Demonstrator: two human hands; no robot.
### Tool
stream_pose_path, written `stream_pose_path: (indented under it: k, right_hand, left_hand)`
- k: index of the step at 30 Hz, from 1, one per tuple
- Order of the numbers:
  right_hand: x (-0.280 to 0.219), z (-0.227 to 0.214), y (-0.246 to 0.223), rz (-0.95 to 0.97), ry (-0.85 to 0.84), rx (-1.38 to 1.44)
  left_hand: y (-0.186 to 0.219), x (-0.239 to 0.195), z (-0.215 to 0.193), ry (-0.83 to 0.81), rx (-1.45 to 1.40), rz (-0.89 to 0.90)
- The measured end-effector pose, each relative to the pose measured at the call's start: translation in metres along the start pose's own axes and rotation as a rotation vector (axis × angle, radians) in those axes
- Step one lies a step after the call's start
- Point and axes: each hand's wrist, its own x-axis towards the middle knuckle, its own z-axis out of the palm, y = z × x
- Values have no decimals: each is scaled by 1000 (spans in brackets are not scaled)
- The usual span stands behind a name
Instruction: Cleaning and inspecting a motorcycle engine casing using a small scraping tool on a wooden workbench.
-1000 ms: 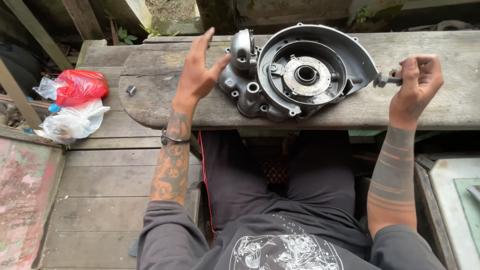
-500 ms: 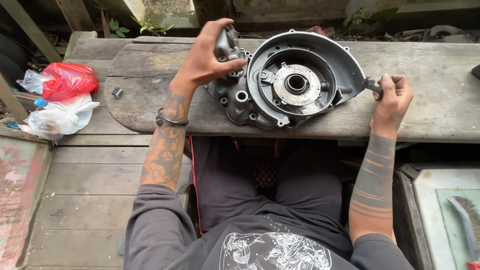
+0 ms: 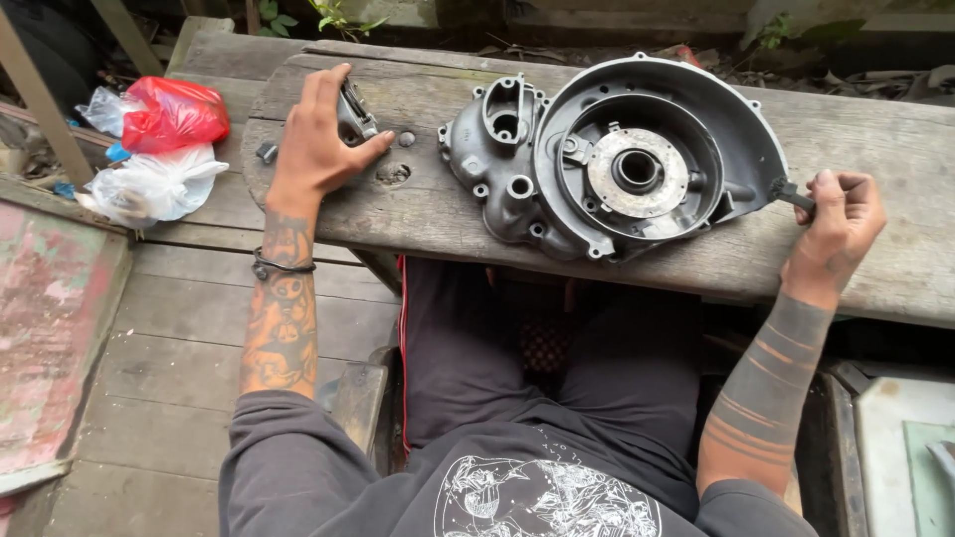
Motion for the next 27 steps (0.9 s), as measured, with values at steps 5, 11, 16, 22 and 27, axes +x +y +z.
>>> stream_pose_path:
  k: [5, 11, 16, 22, 27]
  right_hand:
    - [-4, 1, -9, -7, -20, -44]
    - [-4, -1, -6, -8, -17, -31]
    - [-4, -1, -4, -22, -12, -45]
    - [-1, -2, 2, -52, -18, -46]
    - [-2, -1, -1, -48, -2, -34]
  left_hand:
    - [-2, -5, -1, 39, -34, 14]
    - [0, -15, -15, -35, -193, -15]
    - [28, -31, -11, 151, -136, 111]
    - [111, -45, 40, 8, 14, 447]
    - [147, -61, 91, 11, -75, 253]
